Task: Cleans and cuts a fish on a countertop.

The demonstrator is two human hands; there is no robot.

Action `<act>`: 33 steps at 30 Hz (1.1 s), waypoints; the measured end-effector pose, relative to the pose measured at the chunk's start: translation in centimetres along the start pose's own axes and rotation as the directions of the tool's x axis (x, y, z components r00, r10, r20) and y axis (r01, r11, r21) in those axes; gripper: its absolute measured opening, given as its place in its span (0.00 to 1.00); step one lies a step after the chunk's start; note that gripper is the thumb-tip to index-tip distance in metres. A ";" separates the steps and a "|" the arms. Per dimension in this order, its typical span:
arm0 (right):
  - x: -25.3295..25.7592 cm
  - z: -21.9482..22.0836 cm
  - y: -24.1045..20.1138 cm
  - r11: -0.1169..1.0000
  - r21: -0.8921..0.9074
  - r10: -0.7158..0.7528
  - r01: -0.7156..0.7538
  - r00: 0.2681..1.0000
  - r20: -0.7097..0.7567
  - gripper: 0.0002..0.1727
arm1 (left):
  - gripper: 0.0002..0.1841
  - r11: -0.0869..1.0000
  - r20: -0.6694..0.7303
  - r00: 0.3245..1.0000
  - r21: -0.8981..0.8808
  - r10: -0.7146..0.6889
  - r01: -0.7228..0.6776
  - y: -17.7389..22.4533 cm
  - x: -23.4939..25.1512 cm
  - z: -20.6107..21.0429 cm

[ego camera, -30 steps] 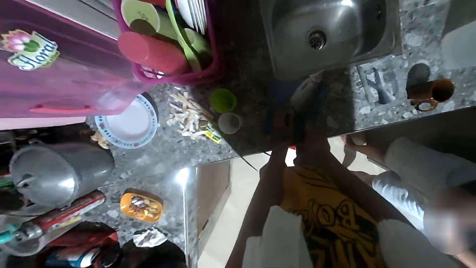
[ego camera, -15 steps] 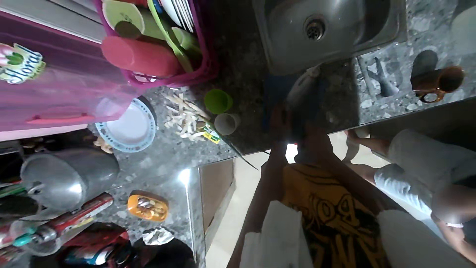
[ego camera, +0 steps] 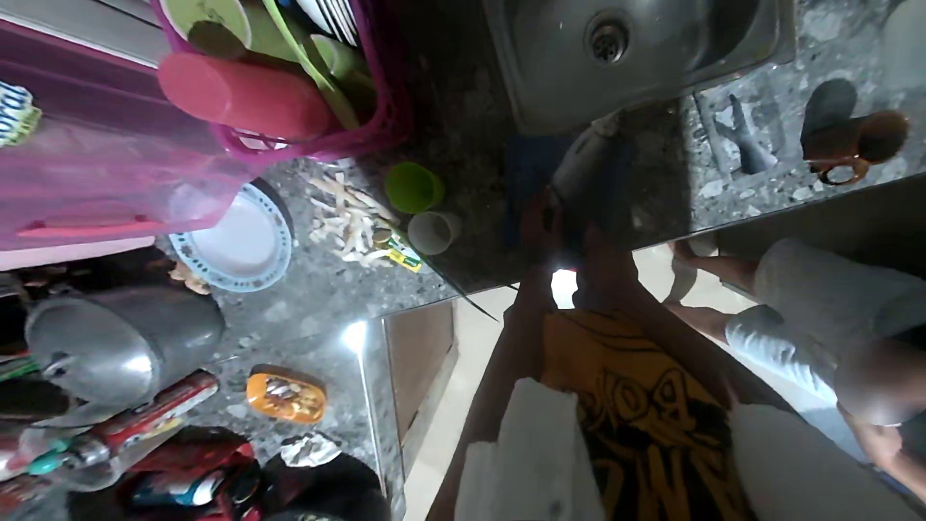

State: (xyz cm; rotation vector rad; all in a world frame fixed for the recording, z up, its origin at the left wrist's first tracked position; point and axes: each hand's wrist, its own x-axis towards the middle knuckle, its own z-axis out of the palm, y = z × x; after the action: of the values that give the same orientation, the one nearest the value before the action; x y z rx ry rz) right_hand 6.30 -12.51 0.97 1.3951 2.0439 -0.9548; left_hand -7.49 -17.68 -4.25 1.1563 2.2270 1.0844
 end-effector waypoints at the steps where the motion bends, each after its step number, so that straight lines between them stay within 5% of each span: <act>1: -0.9 -0.2 0.5 1.000 0.000 0.026 -0.026 0.999 0.038 0.36 | 0.23 1.000 0.005 1.000 -0.004 0.001 -0.001 0.0 -0.1 -0.2; 6: -1.9 -2.0 0.3 0.996 0.007 0.087 -0.088 0.991 0.104 0.29 | 0.22 1.000 0.007 1.000 -0.029 0.010 -0.010 -0.1 0.4 0.1; 11: -1.6 -0.6 1.2 0.997 0.003 0.082 -0.082 0.993 0.089 0.38 | 0.22 1.000 -0.002 1.000 -0.009 0.027 -0.027 0.2 0.3 -0.5; 17: -3.4 -1.9 1.1 0.994 -0.014 0.105 -0.104 0.985 0.139 0.27 | 0.22 0.998 0.001 0.999 -0.055 0.040 -0.040 -0.4 0.0 -0.9; 22: 0.8 -2.0 -2.8 0.998 0.030 0.045 -0.047 0.997 0.056 0.34 | 0.22 0.968 0.212 0.944 0.064 -0.252 0.244 -0.4 -1.9 -2.2; 26: 0.3 -1.2 -1.2 0.998 0.056 0.033 -0.034 0.999 0.017 0.33 | 0.23 0.962 0.210 0.939 0.073 -0.274 0.264 -1.1 -1.5 -1.8; 30: -3.7 -0.4 2.7 0.992 0.062 0.100 -0.107 0.989 0.112 0.34 | 0.27 0.995 0.067 0.996 -0.082 -0.057 0.063 -0.5 0.5 -1.2; 33: -6.3 -0.6 3.8 0.989 0.026 0.142 -0.145 0.985 0.094 0.26 | 0.29 0.993 0.115 0.989 -0.063 -0.090 0.098 -0.5 0.2 -1.7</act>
State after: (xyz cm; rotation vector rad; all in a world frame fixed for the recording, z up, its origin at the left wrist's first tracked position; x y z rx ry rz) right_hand 12.15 -14.94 4.84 1.4659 1.8416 -0.9753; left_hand -8.90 -18.47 -3.57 1.0463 2.1195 1.0239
